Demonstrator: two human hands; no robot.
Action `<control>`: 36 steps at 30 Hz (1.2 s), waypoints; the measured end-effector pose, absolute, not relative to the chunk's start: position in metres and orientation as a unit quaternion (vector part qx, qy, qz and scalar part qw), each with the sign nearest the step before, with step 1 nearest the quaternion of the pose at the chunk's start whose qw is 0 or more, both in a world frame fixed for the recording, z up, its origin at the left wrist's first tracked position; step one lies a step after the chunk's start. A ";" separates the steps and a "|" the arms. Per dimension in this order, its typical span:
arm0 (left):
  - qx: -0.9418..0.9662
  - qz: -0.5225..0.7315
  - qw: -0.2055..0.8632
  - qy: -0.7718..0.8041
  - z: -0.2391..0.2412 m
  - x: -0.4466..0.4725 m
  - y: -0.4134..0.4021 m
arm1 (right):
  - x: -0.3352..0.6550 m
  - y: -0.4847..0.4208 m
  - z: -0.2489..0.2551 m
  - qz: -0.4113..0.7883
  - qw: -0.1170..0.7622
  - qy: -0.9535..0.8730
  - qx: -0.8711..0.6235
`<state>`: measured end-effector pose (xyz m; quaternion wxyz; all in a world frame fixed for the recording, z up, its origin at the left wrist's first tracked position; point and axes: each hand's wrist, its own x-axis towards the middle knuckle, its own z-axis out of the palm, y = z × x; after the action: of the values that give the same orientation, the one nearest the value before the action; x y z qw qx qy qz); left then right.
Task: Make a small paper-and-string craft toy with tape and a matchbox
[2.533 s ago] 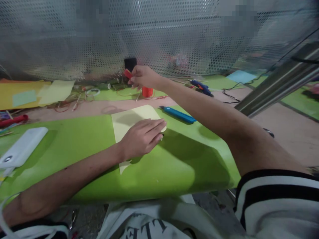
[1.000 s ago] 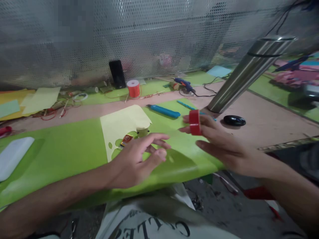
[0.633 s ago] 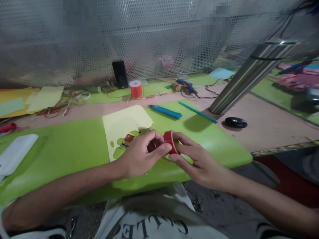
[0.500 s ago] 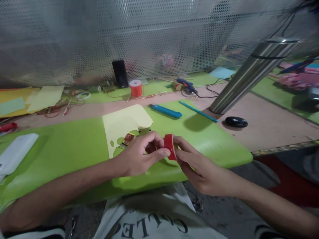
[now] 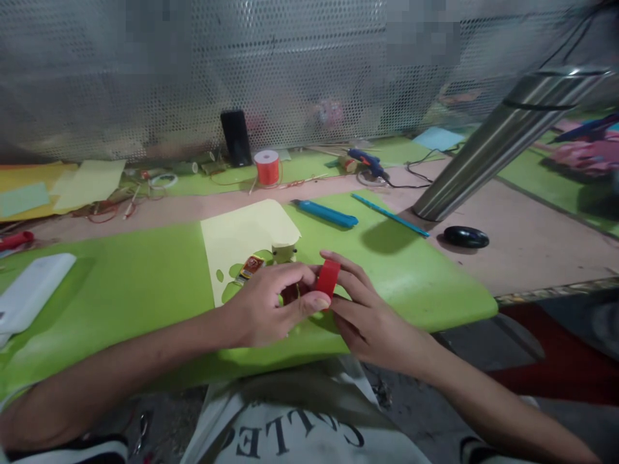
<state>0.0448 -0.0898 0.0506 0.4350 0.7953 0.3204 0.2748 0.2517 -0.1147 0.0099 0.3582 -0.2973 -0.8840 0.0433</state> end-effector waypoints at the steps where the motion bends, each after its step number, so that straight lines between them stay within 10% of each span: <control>1: 0.794 0.270 0.446 0.313 0.050 0.045 -0.089 | 0.252 -0.116 0.011 0.052 0.355 -0.886 -0.294; 13: 0.917 0.269 0.177 0.236 0.028 0.041 -0.084 | 0.232 -0.126 0.009 0.243 0.488 -0.760 -0.354; 28: 0.859 0.277 0.328 0.279 0.033 0.046 -0.087 | 0.246 -0.123 -0.006 0.150 0.392 -0.848 -0.323; 36: 0.881 0.305 0.268 0.245 0.025 0.045 -0.088 | 0.239 -0.126 0.002 0.293 0.538 -0.704 -0.360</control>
<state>0.0451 -0.0877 0.0252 0.2679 0.8805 0.2445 0.3052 0.2385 -0.1261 0.0020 0.5383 -0.3597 -0.7037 0.2927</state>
